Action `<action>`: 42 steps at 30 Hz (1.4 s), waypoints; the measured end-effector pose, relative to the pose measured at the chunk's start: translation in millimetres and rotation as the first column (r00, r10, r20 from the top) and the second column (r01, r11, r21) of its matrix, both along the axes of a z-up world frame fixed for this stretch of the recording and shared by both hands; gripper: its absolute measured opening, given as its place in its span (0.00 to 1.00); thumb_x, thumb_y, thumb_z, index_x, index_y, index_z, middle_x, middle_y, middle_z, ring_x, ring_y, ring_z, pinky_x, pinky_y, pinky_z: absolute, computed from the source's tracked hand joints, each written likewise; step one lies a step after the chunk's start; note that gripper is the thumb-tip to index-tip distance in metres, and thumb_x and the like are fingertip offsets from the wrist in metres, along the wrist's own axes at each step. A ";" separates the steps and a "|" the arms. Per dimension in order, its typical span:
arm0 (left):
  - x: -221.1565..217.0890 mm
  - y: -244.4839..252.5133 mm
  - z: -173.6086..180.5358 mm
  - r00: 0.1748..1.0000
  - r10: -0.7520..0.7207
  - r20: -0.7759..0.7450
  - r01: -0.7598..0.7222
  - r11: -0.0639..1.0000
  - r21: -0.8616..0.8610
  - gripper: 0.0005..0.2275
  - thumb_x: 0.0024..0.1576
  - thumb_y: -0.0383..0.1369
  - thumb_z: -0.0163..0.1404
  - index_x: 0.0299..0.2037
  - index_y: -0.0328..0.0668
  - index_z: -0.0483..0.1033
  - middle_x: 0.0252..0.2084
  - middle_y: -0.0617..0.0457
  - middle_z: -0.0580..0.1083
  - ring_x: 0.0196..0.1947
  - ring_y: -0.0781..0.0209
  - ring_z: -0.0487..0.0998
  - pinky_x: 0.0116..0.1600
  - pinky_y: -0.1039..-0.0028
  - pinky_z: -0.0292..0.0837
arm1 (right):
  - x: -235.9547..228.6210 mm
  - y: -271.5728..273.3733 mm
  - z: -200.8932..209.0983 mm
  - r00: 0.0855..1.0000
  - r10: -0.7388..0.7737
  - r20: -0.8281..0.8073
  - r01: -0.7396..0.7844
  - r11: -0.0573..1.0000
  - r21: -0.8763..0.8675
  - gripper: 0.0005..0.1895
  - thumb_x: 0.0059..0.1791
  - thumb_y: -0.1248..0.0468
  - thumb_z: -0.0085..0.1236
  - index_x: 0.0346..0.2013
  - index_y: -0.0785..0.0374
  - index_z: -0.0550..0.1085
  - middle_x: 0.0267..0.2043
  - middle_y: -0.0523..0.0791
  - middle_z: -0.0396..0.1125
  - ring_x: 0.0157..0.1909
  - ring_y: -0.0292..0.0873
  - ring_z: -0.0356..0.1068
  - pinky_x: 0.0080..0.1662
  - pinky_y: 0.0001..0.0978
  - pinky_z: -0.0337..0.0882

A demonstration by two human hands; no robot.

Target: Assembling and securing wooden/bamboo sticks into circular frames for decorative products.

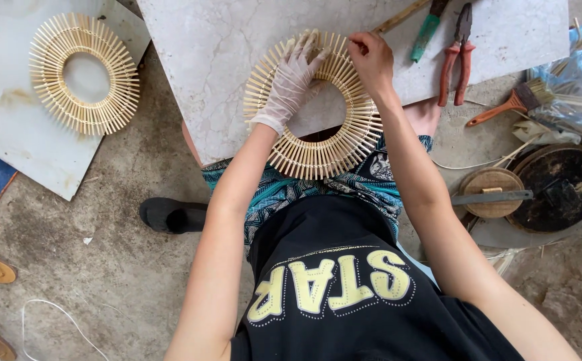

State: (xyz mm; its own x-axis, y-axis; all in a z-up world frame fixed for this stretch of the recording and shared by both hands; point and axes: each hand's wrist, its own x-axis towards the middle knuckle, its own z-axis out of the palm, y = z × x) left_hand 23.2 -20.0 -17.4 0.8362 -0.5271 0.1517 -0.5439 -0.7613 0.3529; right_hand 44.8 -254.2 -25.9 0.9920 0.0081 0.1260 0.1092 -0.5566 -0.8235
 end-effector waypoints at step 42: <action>13.6 -1.8 -22.1 0.997 -0.070 0.018 0.071 0.996 -0.054 0.38 0.52 0.48 0.66 0.71 0.53 0.61 0.75 0.40 0.54 0.76 0.41 0.51 0.77 0.47 0.44 | -20.9 -11.6 -3.4 0.987 -0.150 -0.057 0.149 0.989 -0.012 0.10 0.52 0.61 0.64 0.44 0.65 0.79 0.40 0.47 0.76 0.39 0.41 0.77 0.44 0.34 0.75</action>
State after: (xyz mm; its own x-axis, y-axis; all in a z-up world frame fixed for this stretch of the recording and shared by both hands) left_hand 36.8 -21.8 -39.5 0.7944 -0.5752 0.1953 -0.6016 -0.7008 0.3833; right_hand 23.9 -265.8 -29.3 0.9877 -0.1403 0.0693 -0.0232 -0.5693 -0.8218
